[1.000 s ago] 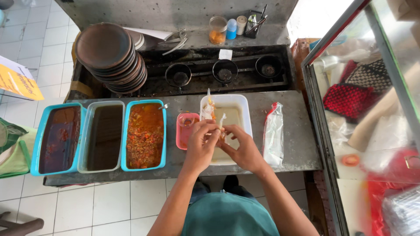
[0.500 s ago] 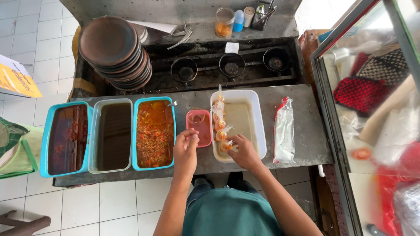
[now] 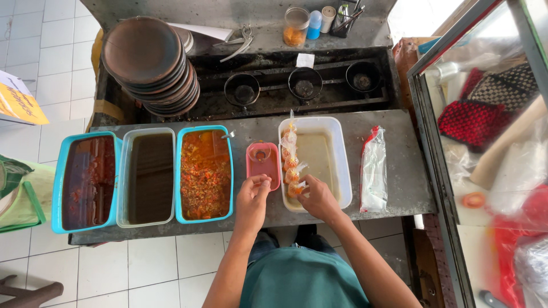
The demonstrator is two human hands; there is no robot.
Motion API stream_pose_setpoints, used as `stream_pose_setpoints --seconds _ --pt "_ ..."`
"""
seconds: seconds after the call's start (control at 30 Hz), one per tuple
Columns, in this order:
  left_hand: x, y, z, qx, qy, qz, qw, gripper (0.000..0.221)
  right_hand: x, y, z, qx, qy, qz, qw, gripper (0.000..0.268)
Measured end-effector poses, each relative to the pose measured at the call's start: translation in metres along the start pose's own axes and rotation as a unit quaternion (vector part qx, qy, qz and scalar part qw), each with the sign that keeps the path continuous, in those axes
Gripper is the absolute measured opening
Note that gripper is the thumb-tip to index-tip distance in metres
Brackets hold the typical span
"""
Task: The person prepares small food items by hand, places them into plastic bags, adds liquid from a bottle and a smaller container, and ties the bags closed using rubber bands.
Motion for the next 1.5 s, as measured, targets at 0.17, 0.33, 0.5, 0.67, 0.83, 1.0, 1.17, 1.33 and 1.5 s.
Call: stream_pose_setpoints --seconds 0.17,0.33,0.5,0.67,0.83,1.0,1.17,1.33,1.5 --pt "-0.001 0.003 -0.004 0.003 -0.021 -0.014 1.0 0.026 -0.002 0.007 0.005 -0.046 0.011 -0.008 0.999 0.04" --pt "-0.003 0.007 -0.003 0.012 -0.019 -0.025 0.999 0.025 -0.003 0.004 0.005 -0.051 0.03 -0.007 0.998 0.048" --pt "-0.002 0.005 -0.003 -0.024 -0.05 -0.03 0.998 0.026 -0.002 0.011 0.006 0.012 0.04 -0.032 0.999 0.043" --pt "-0.006 0.004 -0.002 -0.012 -0.039 -0.035 0.999 0.027 -0.003 0.018 0.017 0.004 0.066 -0.038 0.997 0.046" --pt "-0.013 0.006 -0.006 0.0 -0.034 -0.044 0.998 0.028 -0.007 0.019 0.03 -0.01 0.058 -0.056 0.997 0.065" --pt "-0.017 0.003 -0.01 -0.01 -0.034 -0.048 0.998 0.027 -0.008 0.023 0.031 -0.02 0.055 -0.099 0.993 0.07" --pt "-0.021 0.005 -0.012 0.004 -0.053 -0.067 0.996 0.027 -0.01 0.031 0.037 -0.025 0.057 -0.093 0.994 0.067" --pt "-0.026 0.004 -0.01 -0.001 -0.061 -0.088 0.994 0.027 -0.015 0.025 0.048 -0.016 0.057 -0.06 0.996 0.069" --pt "-0.025 0.0 -0.008 -0.015 -0.085 -0.1 0.991 0.027 -0.024 0.03 0.043 -0.045 0.045 -0.053 0.997 0.082"
Point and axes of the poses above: each hand's wrist, its own x-axis away from the middle knuckle, its own y-axis out of the palm, z = x × y, the point moved 10 cm from there along -x, towards the middle knuckle, and after that the axes turned 2 degrees about -y, right-handed, at the moved point
